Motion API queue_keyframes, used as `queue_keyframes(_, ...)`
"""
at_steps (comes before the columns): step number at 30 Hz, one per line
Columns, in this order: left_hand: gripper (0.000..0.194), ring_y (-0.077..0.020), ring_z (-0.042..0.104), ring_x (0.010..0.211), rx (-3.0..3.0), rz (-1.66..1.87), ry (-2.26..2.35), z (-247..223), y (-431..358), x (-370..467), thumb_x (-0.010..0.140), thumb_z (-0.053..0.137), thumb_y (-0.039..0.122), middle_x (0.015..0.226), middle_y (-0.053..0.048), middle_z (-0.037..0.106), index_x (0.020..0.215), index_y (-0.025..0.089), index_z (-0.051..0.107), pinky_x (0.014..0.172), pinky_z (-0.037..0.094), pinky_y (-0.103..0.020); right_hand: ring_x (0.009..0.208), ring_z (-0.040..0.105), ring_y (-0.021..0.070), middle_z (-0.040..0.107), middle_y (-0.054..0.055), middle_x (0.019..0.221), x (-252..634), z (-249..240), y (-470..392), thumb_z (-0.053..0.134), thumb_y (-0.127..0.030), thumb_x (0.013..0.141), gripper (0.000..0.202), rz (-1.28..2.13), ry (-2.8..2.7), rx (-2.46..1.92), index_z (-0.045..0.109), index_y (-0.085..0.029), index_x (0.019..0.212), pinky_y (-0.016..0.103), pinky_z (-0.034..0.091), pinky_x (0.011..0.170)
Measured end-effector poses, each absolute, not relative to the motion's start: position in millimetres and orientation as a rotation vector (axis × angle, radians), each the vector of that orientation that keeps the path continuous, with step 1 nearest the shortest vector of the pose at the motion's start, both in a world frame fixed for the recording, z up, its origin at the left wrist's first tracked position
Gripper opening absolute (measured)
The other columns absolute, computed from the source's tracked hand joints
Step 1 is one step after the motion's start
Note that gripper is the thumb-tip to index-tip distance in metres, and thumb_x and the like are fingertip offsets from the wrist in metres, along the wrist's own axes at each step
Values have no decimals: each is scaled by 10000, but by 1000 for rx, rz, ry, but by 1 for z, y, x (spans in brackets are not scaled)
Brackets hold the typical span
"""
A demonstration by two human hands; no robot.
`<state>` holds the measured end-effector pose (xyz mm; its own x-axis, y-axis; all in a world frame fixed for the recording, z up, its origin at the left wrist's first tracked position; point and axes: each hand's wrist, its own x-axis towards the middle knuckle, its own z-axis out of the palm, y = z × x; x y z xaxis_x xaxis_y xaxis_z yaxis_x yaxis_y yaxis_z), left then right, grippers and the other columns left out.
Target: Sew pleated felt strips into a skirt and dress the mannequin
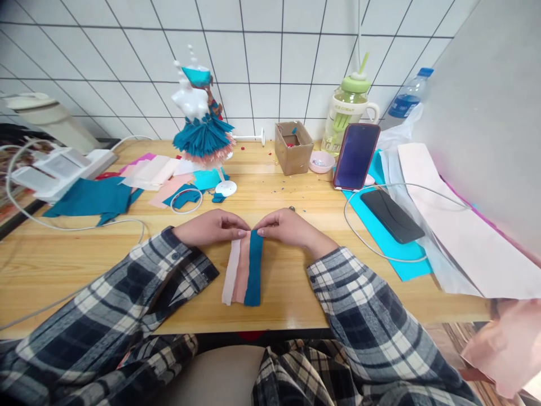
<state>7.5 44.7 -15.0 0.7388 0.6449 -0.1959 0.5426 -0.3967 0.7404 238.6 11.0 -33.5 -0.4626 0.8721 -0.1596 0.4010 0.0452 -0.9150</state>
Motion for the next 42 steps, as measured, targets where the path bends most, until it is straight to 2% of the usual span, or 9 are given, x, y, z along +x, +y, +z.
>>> queue_keyframes(2,301,-163,663,844,2141,190,925,-18,43,10,840,590,429,907,-20,744,938,182,732,783,488,-243,776,669,161,758,27,858,238,-37,12,654,-280,786,200,1307,-1922,-1346,764,-178,918,265,503,718)
queue_keyframes(8,210,-181,637,891,2405,326,1031,-29,39,16,828,615,352,920,-49,722,886,190,736,816,461,-288,750,667,144,759,-2,830,237,-48,15,637,-244,833,151,974,-2084,-1468,770,-232,905,248,479,686)
queue_keyframes(11,175,-176,638,837,2450,337,1106,-33,38,18,827,605,319,873,-33,728,849,196,728,765,449,-286,826,666,157,750,21,899,238,-50,17,631,-241,849,159,792,-2170,-1435,773,-239,921,269,481,751)
queue_keyframes(14,168,-169,639,777,2473,354,1124,-36,38,19,822,601,305,827,-23,732,858,201,728,722,433,-281,947,651,176,725,55,1027,240,-51,18,630,-268,863,217,624,-2186,-1388,748,-228,1040,292,473,844)
queue_keyframes(17,171,-173,640,766,2502,385,1121,-37,38,18,820,603,313,809,-25,734,853,204,731,722,422,-290,983,650,186,723,50,1070,239,-52,18,655,-315,851,278,628,-2212,-1399,720,-234,1110,294,473,858)
queue_keyframes(23,173,-174,638,765,2534,376,1131,-38,39,18,829,606,324,794,-27,729,849,206,731,738,406,-299,917,656,174,734,15,977,236,-52,15,648,-254,843,160,545,-2269,-1473,747,-261,968,278,464,792)
queue_keyframes(32,173,-178,650,838,2548,331,1062,-35,41,14,841,601,302,882,-39,743,899,203,730,777,420,-298,812,643,151,741,-16,920,237,-48,13,642,-258,842,156,546,-2242,-1508,735,-271,967,250,416,658)
queue_keyframes(42,168,-224,639,928,2658,311,1112,-32,37,15,825,586,241,925,-35,738,903,224,734,878,391,-388,914,656,169,742,-4,954,241,-50,16,602,-233,878,154,444,-2337,-1444,743,-261,934,255,432,746)
